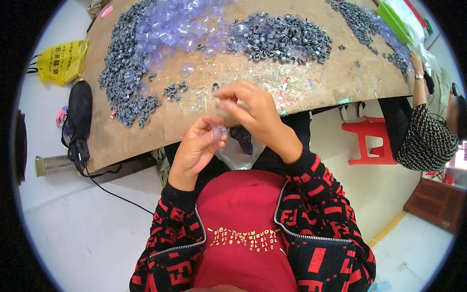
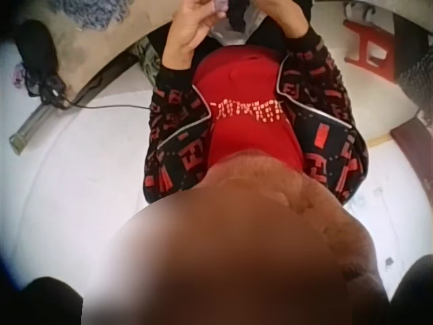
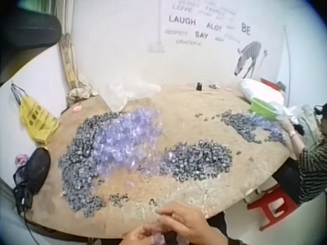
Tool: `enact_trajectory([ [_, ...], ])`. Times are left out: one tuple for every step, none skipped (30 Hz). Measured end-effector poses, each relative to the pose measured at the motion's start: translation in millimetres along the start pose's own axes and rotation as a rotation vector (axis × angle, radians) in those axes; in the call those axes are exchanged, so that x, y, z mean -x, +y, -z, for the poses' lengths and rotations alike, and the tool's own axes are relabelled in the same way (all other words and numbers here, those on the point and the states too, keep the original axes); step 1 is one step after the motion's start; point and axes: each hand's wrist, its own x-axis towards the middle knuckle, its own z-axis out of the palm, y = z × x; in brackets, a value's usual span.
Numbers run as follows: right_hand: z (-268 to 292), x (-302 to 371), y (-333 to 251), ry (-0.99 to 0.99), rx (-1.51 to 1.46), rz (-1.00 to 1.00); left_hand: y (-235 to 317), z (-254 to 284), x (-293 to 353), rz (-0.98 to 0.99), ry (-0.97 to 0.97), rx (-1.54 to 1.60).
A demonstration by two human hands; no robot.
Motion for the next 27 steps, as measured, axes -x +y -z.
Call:
enact_trajectory([
  [4.1,-4.8,8.7,0.022,0.116,-0.006,-3.3,2.4,-0.8,0.021,-0.021,-0.006],
  [3.3,-9.2,20.1,0.054,0.142,-0.003,-6.4,2.5,-1.5,0.03,-0.058,-0.017],
  [-8.7,-15.7,35.2,0.082,0.241,0.025,-7.0,4.1,3.1,0.012,0.0,-0.003],
  [-17.7,-20.0,47.1,0.118,0.356,0.048,-6.5,4.0,6.2,-0.001,0.041,0.015],
  [-25.9,-20.3,56.2,0.117,0.381,0.12,-5.4,4.3,9.7,0.01,0.0,-0.003],
  [-33.1,-20.3,60.6,0.11,0.41,0.194,-3.5,4.5,16.6,-0.044,0.04,0.026],
  [-35.0,-20.0,63.2,0.102,0.389,0.19,-2.6,4.4,21.7,-0.095,0.076,0.059],
  [-38.1,-19.0,63.8,0.086,0.359,0.19,-1.6,5.2,26.5,-0.112,0.065,0.104],
  [-40.8,-18.7,66.3,0.097,0.339,0.177,-0.7,5.7,29.1,-0.108,0.068,0.11],
  [-41.0,-18.7,64.4,0.121,0.359,0.186,1.3,6.3,28.9,-0.104,0.075,0.115],
  [-42.2,-17.5,63.3,0.158,0.377,0.196,1.1,5.8,27.0,-0.105,0.05,0.105],
  [-42.9,-17.9,61.1,0.185,0.391,0.207,1.3,5.6,25.4,-0.105,0.048,0.115],
  [-42.1,-17.9,60.6,0.195,0.345,0.18,2.0,5.3,23.6,-0.105,0.051,0.127],
  [-40.6,-19.6,61.8,0.195,0.348,0.187,3.7,5.0,21.4,-0.111,0.046,0.127],
  [-42.1,-17.6,61.7,0.216,0.276,0.149,4.2,3.7,22.5,-0.12,0.034,0.132],
  [-44.3,-15.0,62.2,0.232,0.201,0.108,4.4,3.6,23.4,-0.129,0.028,0.139],
  [-40.9,-16.5,65.9,0.222,0.212,0.117,4.7,4.5,22.0,-0.136,0.047,0.148],
  [-37.3,-19.5,67.8,0.204,0.218,0.128,6.1,6.5,20.7,-0.151,0.014,0.155],
  [-35.6,-19.9,65.9,0.216,0.206,0.126,7.9,10.6,16.3,-0.166,-0.021,0.162],
  [-34.1,-18.8,63.9,0.189,0.19,0.124,8.6,13.8,14.7,-0.177,0.006,0.174],
  [-30.7,-19.7,60.6,0.217,0.177,0.075,11.4,14.3,12.1,-0.162,0.018,0.163],
  [-28.4,-18.5,61.2,0.238,0.163,0.024,11.6,14.8,10.0,-0.147,0.035,0.157],
  [-26.3,-18.5,65.4,0.261,0.003,-0.069,13.3,13.3,7.1,-0.149,0.045,0.165],
  [-24.7,-15.9,69.1,0.285,-0.152,-0.17,14.4,10.9,3.7,-0.153,0.072,0.179],
  [-21.8,-16.9,57.7,0.314,-0.377,-0.246,17.2,9.2,1.9,-0.167,0.043,0.19],
  [-23.7,-14.6,51.9,0.347,-0.651,-0.265,19.1,7.7,1.1,-0.18,0.014,0.201],
  [-19.9,-13.2,43.4,0.311,-0.702,-0.303,21.8,3.5,0.1,-0.191,0.002,0.201],
])
